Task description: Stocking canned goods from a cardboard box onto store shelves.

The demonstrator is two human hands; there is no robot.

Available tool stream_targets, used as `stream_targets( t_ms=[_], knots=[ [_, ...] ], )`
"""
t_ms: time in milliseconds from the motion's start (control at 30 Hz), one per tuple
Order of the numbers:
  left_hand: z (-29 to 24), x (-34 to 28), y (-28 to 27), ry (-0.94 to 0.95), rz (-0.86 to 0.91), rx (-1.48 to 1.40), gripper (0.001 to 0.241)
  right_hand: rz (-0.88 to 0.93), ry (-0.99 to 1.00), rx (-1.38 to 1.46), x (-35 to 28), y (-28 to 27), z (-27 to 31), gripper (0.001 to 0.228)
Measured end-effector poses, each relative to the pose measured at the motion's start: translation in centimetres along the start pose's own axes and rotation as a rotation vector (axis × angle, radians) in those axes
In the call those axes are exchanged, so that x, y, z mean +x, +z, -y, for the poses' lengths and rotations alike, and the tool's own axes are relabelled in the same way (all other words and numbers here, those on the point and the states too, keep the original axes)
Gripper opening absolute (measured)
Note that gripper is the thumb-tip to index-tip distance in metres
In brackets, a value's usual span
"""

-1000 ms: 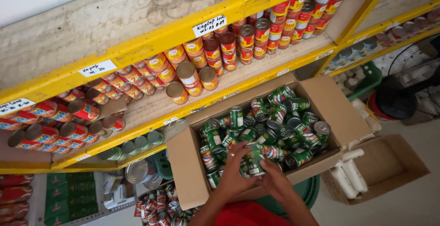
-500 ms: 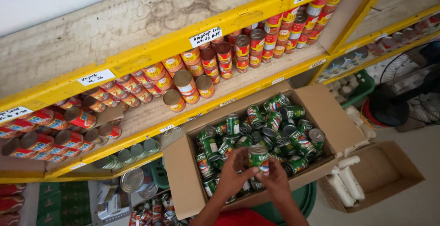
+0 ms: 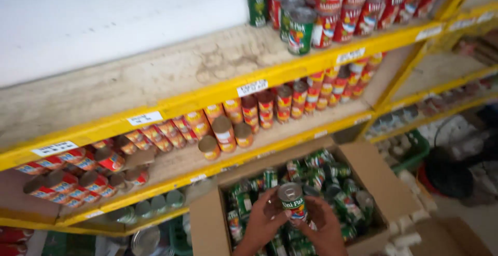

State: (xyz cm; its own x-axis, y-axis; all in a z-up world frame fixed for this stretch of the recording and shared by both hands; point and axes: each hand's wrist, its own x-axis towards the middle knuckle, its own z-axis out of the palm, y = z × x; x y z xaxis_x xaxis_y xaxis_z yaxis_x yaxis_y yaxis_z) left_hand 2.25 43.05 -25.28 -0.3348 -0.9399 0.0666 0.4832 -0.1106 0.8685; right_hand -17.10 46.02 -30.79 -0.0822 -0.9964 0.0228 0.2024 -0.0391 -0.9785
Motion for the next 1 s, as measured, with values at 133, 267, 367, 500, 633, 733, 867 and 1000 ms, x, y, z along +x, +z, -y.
stream_targets(
  t_ms=[133, 267, 367, 500, 633, 733, 867, 1000],
  knots=[
    [-6.7, 2.4, 3.2, 0.012, -0.044, 0.2, 0.077, 0.02, -0.12, -0.054, 4.0, 3.1, 7.2, 0.062],
    [-11.5, 5.4, 4.7, 0.234, -0.146, 0.497, 0.084, 0.051, -0.365, 0.04, 7.8, 5.7, 11.1, 0.065],
    [-16.1, 7.9, 5.5, 0.526, -0.195, 0.666, 0.08, 0.058, -0.586, -0.108, 10.7, 8.6, 16.2, 0.062],
    [-22.7, 11.7, 6.6, 0.638, -0.179, 0.706, 0.071, -0.009, -0.691, -0.506, 14.6, 12.3, 24.4, 0.061],
    [-25.6, 18.2, 5.1, 0.705, -0.23, 0.813, 0.069, 0.003, -0.804, -0.575, 20.9, 13.9, 26.6, 0.058],
    [-27.1, 22.6, 4.5, 0.743, -0.28, 0.889, 0.071, -0.109, -0.876, -0.667, 25.3, 14.7, 26.8, 0.049],
    [-27.4, 27.6, 3.5, 0.6, -0.404, 1.009, 0.068, -0.003, -0.806, -0.606, 31.1, 14.3, 25.1, 0.058],
    [-25.7, 32.6, 0.5, 0.583, -0.529, 1.111, 0.061, 0.062, -0.858, -0.541, 35.0, 13.9, 23.2, 0.062]
  ],
)
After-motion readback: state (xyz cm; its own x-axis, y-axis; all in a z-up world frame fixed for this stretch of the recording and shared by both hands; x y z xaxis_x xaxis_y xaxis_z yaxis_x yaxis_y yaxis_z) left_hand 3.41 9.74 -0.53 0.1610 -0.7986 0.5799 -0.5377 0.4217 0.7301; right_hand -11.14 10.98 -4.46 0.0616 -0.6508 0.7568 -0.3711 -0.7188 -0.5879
